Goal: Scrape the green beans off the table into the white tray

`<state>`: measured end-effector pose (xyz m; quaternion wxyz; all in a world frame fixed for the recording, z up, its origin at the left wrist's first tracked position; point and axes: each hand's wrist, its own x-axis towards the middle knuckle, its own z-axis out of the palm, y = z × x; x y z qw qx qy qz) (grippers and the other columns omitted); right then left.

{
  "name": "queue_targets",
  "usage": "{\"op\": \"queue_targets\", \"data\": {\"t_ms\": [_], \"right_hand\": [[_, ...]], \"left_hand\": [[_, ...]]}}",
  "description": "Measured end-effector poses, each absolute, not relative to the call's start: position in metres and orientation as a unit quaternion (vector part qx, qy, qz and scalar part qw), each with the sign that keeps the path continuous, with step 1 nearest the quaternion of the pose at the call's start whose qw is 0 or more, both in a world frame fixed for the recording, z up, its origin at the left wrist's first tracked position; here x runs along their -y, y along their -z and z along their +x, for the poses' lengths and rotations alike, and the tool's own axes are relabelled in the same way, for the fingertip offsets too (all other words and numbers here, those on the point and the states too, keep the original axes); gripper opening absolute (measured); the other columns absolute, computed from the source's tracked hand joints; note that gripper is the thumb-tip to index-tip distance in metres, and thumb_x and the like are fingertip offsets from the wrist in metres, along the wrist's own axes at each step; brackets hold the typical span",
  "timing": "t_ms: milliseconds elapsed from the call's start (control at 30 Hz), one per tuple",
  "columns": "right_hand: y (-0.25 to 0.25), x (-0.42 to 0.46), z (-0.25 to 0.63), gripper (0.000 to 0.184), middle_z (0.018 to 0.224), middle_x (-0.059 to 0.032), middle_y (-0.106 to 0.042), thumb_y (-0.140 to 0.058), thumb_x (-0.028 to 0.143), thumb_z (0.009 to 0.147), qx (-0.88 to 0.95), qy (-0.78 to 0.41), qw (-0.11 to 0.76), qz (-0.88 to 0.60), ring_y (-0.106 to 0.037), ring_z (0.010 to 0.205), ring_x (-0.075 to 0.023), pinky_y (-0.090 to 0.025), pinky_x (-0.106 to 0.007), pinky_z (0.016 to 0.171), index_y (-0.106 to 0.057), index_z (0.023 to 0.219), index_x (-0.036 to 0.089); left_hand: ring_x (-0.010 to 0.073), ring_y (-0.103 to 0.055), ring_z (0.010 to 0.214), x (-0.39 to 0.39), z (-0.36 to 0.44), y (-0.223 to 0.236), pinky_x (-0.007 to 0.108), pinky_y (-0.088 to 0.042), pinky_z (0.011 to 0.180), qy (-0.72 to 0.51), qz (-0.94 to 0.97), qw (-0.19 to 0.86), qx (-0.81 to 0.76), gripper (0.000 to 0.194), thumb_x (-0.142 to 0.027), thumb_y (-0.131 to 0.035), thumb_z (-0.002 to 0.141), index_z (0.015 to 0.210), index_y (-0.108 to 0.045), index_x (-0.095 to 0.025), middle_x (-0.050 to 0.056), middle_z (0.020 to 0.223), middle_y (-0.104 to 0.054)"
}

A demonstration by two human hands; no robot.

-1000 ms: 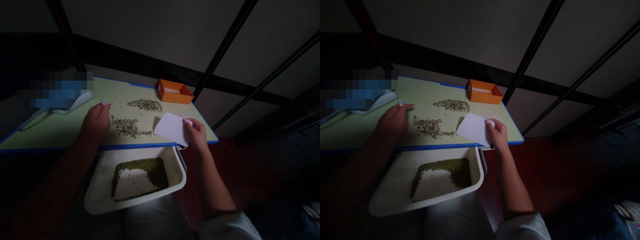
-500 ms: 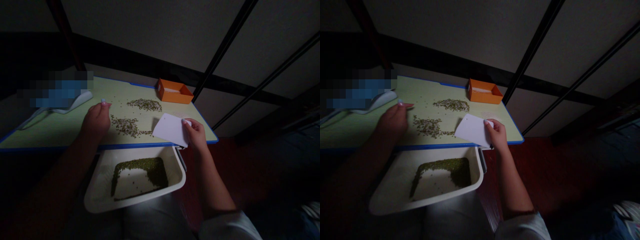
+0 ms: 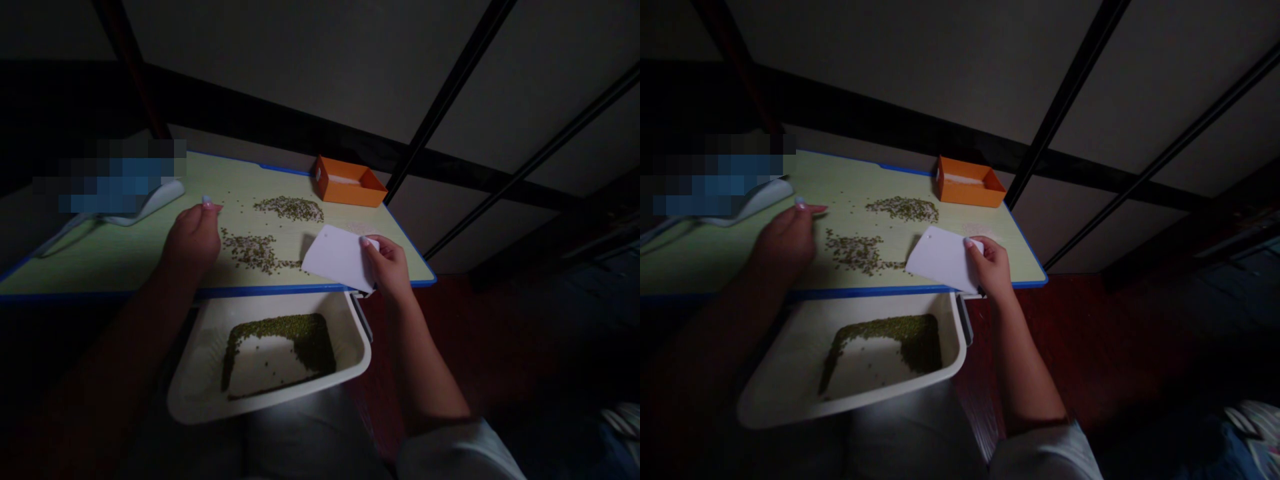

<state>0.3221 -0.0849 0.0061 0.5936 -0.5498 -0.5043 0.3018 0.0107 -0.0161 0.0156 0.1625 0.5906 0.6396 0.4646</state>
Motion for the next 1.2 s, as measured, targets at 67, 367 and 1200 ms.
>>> {"op": "queue_targets", "data": {"t_ms": [67, 367, 1200], "right_hand": [[-0.007, 0.084, 0.321, 0.037, 0.062, 0.0022, -0.057, -0.075, 0.056, 0.07, 0.513, -0.301, 0.587, -0.55, -0.046, 0.054, -0.0113, -0.031, -0.024, 0.05, -0.068, 0.076, 0.02], [-0.005, 0.084, 0.322, 0.039, 0.061, 0.0029, -0.057, -0.077, 0.057, 0.069, 0.508, -0.329, 0.584, -0.541, -0.045, 0.053, -0.0105, -0.032, -0.023, 0.049, -0.068, 0.075, 0.02], [-0.014, 0.094, 0.301, 0.043, 0.06, 0.0016, -0.059, -0.078, 0.061, 0.067, 0.539, -0.38, 0.531, -0.532, -0.045, 0.053, -0.0111, -0.03, -0.024, 0.048, -0.07, 0.073, 0.019]], "left_hand": [[0.027, -0.059, 0.127, 0.016, 0.011, -0.016, 0.049, -0.038, 0.118, -0.466, 0.587, 0.164, -0.641, 0.057, -0.047, -0.025, 0.094, 0.115, -0.069, -0.017, 0.016, 0.129, -0.069], [0.0278, -0.057, 0.129, 0.017, 0.011, -0.016, 0.049, -0.037, 0.119, -0.463, 0.588, 0.164, -0.642, 0.059, -0.048, -0.024, 0.094, 0.116, -0.068, -0.017, 0.016, 0.131, -0.068], [0.0269, -0.057, 0.129, 0.02, 0.013, -0.019, 0.046, -0.037, 0.118, -0.461, 0.583, 0.168, -0.647, 0.059, -0.046, -0.025, 0.094, 0.12, -0.068, -0.015, 0.017, 0.133, -0.066]]}}
